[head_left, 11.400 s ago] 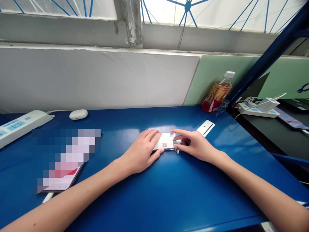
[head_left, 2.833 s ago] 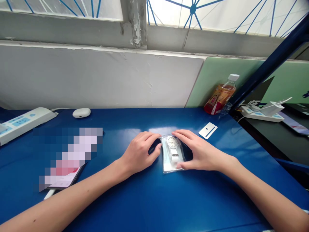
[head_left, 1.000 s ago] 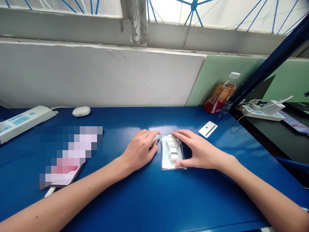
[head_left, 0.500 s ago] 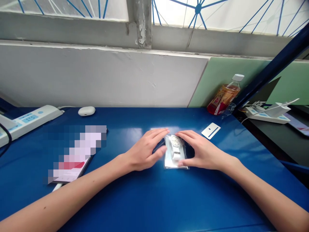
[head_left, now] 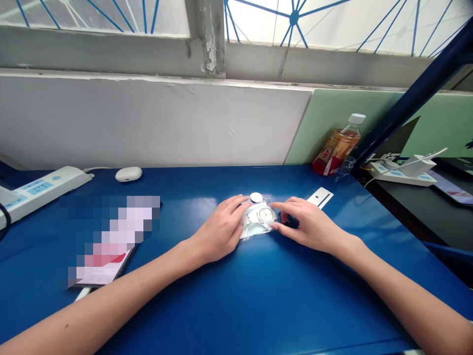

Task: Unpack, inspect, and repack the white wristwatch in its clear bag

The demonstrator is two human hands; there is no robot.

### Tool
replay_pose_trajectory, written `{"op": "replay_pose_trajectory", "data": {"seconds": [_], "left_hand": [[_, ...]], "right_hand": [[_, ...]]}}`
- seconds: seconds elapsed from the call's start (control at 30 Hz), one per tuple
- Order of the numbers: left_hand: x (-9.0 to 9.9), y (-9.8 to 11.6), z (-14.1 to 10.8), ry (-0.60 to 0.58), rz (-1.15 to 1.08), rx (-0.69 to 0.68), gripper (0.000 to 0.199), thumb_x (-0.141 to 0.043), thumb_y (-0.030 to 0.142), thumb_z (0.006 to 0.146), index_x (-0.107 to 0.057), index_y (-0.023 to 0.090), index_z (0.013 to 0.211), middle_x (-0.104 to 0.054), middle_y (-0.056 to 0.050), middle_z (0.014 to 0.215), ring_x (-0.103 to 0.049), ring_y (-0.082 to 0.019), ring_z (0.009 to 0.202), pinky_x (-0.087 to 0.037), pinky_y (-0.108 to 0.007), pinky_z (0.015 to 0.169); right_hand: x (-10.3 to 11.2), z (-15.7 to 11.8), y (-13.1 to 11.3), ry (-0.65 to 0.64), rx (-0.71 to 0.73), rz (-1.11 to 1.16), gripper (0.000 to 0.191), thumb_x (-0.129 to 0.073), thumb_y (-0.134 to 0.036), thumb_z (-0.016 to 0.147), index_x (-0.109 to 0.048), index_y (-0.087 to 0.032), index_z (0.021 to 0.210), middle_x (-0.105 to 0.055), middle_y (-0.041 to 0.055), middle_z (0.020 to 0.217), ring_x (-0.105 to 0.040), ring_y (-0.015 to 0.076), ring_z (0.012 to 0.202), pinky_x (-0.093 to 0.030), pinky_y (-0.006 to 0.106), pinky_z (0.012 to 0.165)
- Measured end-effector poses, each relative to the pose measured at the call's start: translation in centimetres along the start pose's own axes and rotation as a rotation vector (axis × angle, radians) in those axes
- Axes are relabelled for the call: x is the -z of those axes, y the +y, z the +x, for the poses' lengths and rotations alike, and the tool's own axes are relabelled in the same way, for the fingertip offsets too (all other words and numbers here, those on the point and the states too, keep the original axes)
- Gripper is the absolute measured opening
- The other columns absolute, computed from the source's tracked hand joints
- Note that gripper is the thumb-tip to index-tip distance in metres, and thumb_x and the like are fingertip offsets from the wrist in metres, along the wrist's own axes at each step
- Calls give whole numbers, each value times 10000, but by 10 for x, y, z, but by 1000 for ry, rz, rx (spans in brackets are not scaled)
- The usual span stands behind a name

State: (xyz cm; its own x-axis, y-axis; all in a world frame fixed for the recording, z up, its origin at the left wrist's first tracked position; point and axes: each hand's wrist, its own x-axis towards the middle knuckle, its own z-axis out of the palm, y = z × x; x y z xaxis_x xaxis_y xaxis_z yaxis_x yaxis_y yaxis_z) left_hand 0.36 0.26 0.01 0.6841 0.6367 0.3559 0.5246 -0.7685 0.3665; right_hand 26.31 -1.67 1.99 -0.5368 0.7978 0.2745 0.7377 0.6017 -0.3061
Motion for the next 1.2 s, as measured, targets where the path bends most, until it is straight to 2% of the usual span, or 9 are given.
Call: {"op": "replay_pose_trajectory", "data": {"seconds": [0.1,0.2,0.27,0.4,0.57,0.8,0.87,1.03,1.2], "left_hand": [[-1,-2,1,-16,28,41,449,-491,373,986,-503,116,1353,-557,-171,1387,-462,-318,1340,-400,-507,1110],[2,-4,1,-98,32,13,525,-512,428,981,-466,120,1404,-540,-160,1420,-445,-315,1362,-367,-507,1132],[4,-4,2,-159,27,-7,510,-451,399,1014,-410,156,1460,-484,-134,1485,-393,-293,1410,-315,-510,1164],[4,-4,2,-163,42,23,530,-411,438,1025,-393,161,1476,-418,-152,1531,-349,-299,1439,-315,-512,1163],[2,-4,1,-137,51,55,728,-570,575,915,-400,125,1460,-445,-205,1496,-370,-354,1418,-371,-527,1124],[1,-1,0,-82,69,38,553,-440,497,1002,-465,115,1401,-495,-198,1456,-425,-338,1382,-383,-523,1114],[2,1,1,-49,57,34,493,-412,475,1017,-517,120,1342,-551,-184,1400,-486,-327,1330,-414,-504,1091],[6,3,0,117,-65,42,333,-433,367,1018,-558,173,1258,-632,-125,1279,-597,-268,1192,-490,-427,1014],[3,3,-3,270,-127,55,511,-543,248,951,-361,202,1427,-565,-123,1330,-623,-233,1129,-518,-399,979]], "right_hand": [[1,0,0,17,-13,6,332,-618,-398,907,-666,-157,1131,-698,92,863,-657,256,817,-559,427,746],[2,-1,2,37,12,9,479,-655,-429,879,-599,-161,1271,-636,166,1250,-618,301,1116,-535,459,930],[2,-2,4,0,44,26,596,-659,-461,872,-526,-163,1371,-562,177,1383,-553,316,1248,-496,470,1017],[3,-1,5,-58,60,58,588,-646,-496,877,-545,-180,1361,-596,160,1359,-557,320,1251,-504,476,1016],[5,0,4,-68,25,82,589,-649,-510,874,-556,-178,1351,-613,160,1333,-572,318,1228,-513,477,1004],[4,-1,7,-73,102,59,677,-702,-520,826,-525,-208,1401,-570,171,1394,-527,352,1288,-487,525,1024],[3,-1,8,-49,132,47,545,-657,-444,885,-560,-225,1374,-545,167,1420,-519,342,1299,-484,521,1023],[2,0,3,127,126,235,270,-533,-270,971,-686,-234,1191,-690,114,1131,-667,243,1018,-556,394,868],[1,3,-1,166,-147,500,219,-601,-348,931,-697,-181,1034,-726,67,868,-674,195,739,-570,325,678]]}}
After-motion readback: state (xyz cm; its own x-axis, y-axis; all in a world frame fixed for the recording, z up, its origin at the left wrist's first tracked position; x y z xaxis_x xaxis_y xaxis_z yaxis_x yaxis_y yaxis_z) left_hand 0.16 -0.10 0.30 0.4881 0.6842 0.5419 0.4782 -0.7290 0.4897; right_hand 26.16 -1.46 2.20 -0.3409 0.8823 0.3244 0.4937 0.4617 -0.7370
